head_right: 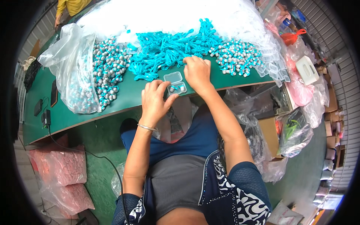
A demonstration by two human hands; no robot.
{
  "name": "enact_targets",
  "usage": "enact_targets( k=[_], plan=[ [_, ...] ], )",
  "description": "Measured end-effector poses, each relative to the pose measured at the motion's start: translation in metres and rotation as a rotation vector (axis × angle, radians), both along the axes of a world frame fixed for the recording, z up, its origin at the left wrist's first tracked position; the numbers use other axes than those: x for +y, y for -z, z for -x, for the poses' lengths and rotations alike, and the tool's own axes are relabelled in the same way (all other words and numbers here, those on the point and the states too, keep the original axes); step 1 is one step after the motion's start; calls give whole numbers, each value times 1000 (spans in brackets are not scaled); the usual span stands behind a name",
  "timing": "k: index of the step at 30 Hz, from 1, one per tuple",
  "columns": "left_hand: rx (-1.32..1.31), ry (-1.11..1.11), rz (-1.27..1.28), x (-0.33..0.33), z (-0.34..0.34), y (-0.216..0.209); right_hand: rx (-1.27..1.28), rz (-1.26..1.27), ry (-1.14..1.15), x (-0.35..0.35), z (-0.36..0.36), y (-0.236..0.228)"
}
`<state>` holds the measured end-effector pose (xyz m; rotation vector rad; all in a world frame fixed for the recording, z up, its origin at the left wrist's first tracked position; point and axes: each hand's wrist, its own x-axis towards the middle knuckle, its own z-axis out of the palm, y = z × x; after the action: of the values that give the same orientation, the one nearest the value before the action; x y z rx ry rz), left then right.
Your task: Sorting small blue plastic components into clear plastic boxes.
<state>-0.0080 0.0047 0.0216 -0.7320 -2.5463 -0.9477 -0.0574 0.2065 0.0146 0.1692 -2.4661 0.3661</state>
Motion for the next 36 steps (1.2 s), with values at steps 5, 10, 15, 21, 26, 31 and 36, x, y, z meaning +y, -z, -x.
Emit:
enact_targets(
  k=[5,10,15,21,26,31,36],
  plan=[
    [-21,17,-15,-3,1,1,-241,481,-50,11,-24,-17],
    [10,24,-39,-3,1,0,-433,822,-351,23,-44,-27],
    [4,32,-33,-4,2,2,-476,680,-551,17,-47,-31],
    [-11,32,-20,-5,3,3,-572,634,-611,16,-38,-34],
    [-9,32,-18,-5,4,2,-545,724,-627,18,-28,-31],
    [-18,30,-41,-5,4,3,-583,575,-678,18,-30,-30],
    [-17,24,-51,-4,4,3,-420,407,-708,16,-31,-31]
  ],
)
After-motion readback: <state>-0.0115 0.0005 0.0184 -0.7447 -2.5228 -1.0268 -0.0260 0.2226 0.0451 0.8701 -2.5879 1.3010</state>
